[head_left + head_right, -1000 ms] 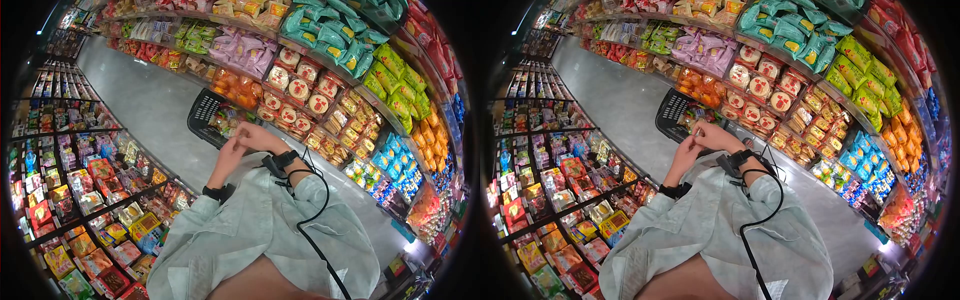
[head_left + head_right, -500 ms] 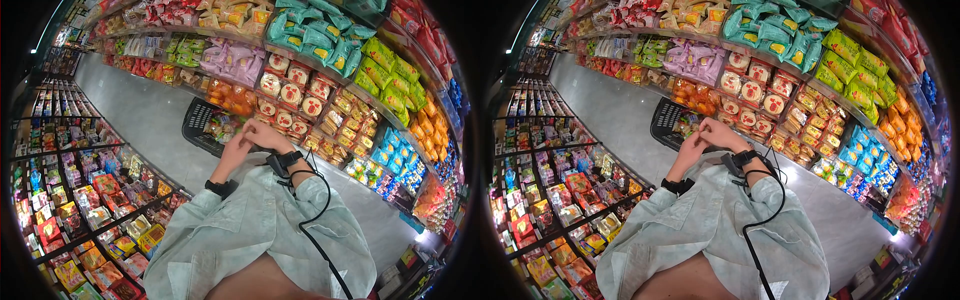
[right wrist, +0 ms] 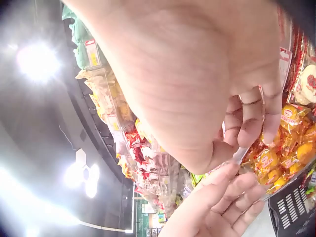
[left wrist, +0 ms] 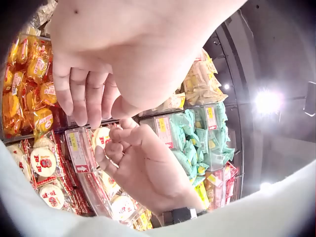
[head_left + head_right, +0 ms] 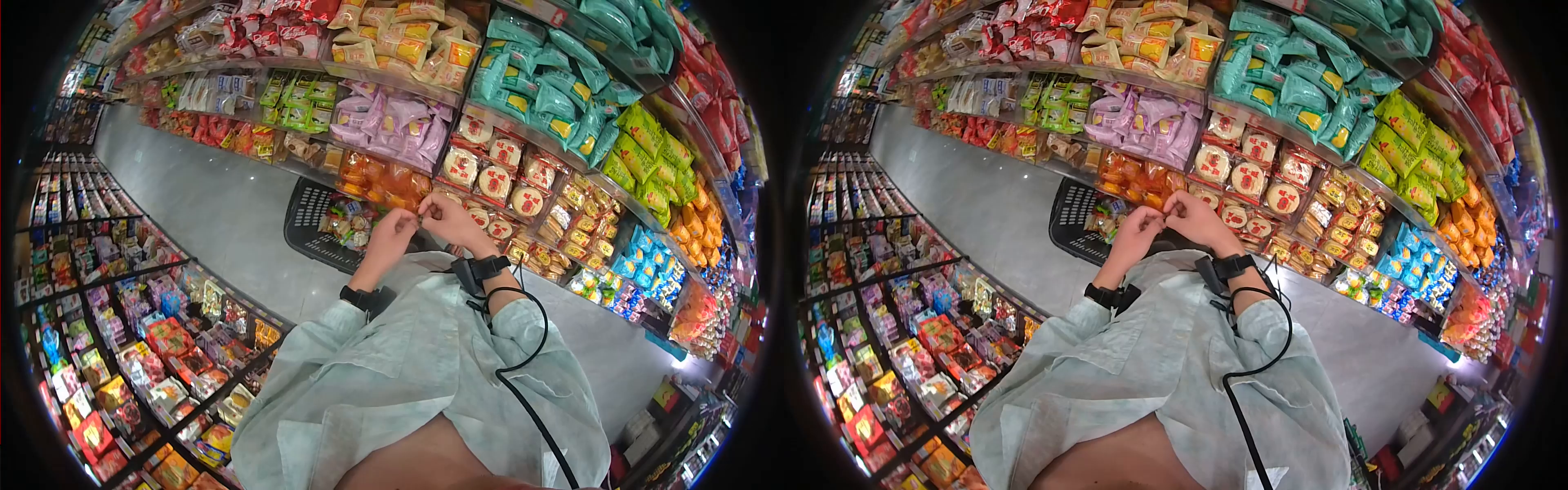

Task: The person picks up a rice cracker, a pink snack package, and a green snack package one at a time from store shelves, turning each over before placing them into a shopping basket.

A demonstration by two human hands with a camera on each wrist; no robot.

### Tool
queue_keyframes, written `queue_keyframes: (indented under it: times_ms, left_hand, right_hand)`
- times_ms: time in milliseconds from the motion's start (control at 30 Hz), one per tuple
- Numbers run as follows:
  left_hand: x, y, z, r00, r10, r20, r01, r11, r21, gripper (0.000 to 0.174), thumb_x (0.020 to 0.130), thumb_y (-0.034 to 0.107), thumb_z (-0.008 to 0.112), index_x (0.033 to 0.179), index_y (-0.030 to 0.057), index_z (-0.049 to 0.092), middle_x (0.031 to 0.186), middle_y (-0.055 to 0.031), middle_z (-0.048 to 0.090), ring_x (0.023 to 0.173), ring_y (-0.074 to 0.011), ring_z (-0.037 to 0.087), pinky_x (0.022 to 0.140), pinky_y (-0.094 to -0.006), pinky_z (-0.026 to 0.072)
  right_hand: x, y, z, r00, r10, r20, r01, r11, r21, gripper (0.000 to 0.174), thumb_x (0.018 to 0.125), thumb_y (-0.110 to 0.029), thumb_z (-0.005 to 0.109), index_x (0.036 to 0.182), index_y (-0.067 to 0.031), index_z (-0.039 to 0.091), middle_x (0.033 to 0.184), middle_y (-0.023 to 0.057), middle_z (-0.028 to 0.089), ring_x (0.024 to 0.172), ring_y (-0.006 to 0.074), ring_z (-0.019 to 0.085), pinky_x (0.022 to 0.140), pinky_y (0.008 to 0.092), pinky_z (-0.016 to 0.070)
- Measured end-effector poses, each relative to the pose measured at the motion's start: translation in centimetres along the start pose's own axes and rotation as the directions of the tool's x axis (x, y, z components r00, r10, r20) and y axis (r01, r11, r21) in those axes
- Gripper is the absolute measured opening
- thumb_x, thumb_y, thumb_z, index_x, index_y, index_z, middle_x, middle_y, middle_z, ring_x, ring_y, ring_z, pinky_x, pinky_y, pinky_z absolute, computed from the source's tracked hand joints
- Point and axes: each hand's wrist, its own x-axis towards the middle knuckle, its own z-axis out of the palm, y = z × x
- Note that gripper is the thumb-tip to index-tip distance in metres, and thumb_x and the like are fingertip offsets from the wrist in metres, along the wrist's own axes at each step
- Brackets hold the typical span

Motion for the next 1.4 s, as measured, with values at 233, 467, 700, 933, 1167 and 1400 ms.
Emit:
queue_keyframes:
  times_ms: [233, 467, 700, 933, 1167, 1400]
  left_hand:
    - [7.9, -0.2, -3.9, 0.995, 0.095, -0.002, -0.095, 0.994, 0.063, 0.021, 0.098, 0.020, 0.069, 0.107, 0.0016, 0.067, 0.093, -0.0112, 0.073, 0.085, -0.0213, 0.070, 0.079, -0.0344, 0.0552]
    - [16.7, 4.7, -6.6, 0.980, 0.177, -0.093, -0.146, 0.952, 0.270, 0.033, 0.096, 0.032, 0.072, 0.108, 0.0012, 0.067, 0.090, -0.0136, 0.074, 0.084, -0.0286, 0.073, 0.075, -0.0403, 0.0551]
    - [21.5, 5.8, -6.6, 0.978, 0.204, -0.036, -0.157, 0.842, 0.516, 0.033, 0.096, 0.033, 0.070, 0.105, 0.0008, 0.068, 0.091, -0.0201, 0.075, 0.087, -0.0378, 0.073, 0.074, -0.0452, 0.0550]
    - [18.2, 4.9, -8.4, 0.945, 0.327, -0.025, -0.303, 0.897, 0.322, 0.024, 0.098, 0.026, 0.066, 0.104, 0.0026, 0.066, 0.089, -0.0208, 0.074, 0.084, -0.0414, 0.072, 0.075, -0.0475, 0.0549]
    - [10.5, 3.9, -9.7, 0.974, 0.224, 0.027, -0.223, 0.974, -0.033, 0.017, 0.100, 0.016, 0.067, 0.101, 0.0000, 0.062, 0.082, -0.0066, 0.067, 0.076, -0.0118, 0.062, 0.070, -0.0315, 0.0512]
    - [4.4, 1.6, -7.5, 0.975, 0.222, 0.007, -0.218, 0.964, -0.155, 0.013, 0.100, 0.012, 0.066, 0.101, 0.0006, 0.061, 0.089, -0.0036, 0.067, 0.081, -0.0081, 0.061, 0.074, -0.0286, 0.0510]
  right_hand:
    - [0.9, -0.6, 0.1, 0.973, 0.118, -0.196, -0.109, 0.992, 0.056, 0.018, 0.086, -0.003, 0.071, 0.099, -0.0046, 0.060, 0.083, -0.0025, 0.059, 0.074, 0.0067, 0.056, 0.069, 0.0245, 0.0482]
    - [0.5, -0.7, 1.1, 0.901, 0.108, -0.419, -0.081, 0.993, 0.082, 0.019, 0.085, -0.002, 0.072, 0.098, -0.0063, 0.059, 0.080, -0.0047, 0.056, 0.072, 0.0051, 0.054, 0.066, 0.0241, 0.0463]
    - [-0.4, 0.2, 2.4, 0.852, 0.219, -0.476, -0.174, 0.975, 0.137, 0.017, 0.084, 0.000, 0.070, 0.094, -0.0069, 0.058, 0.077, -0.0065, 0.053, 0.069, 0.0042, 0.049, 0.063, 0.0233, 0.0416]
    - [1.4, 0.2, 2.7, 0.883, 0.201, -0.424, -0.171, 0.979, 0.108, 0.014, 0.085, 0.000, 0.067, 0.091, -0.0072, 0.057, 0.074, -0.0078, 0.048, 0.068, 0.0034, 0.046, 0.061, 0.0228, 0.0385]
    - [4.2, -0.8, 2.6, 0.881, 0.065, -0.468, 0.024, 0.983, 0.183, 0.020, 0.095, -0.005, 0.069, 0.107, -0.0081, 0.053, 0.081, -0.0060, 0.050, 0.071, 0.0043, 0.047, 0.063, 0.0237, 0.0406]
    - [3.4, -3.3, 1.5, 0.942, 0.057, -0.332, 0.086, 0.912, 0.401, 0.038, 0.109, -0.023, 0.060, 0.140, -0.0031, 0.053, 0.115, 0.0054, 0.070, 0.101, 0.0138, 0.068, 0.091, 0.0292, 0.0548]
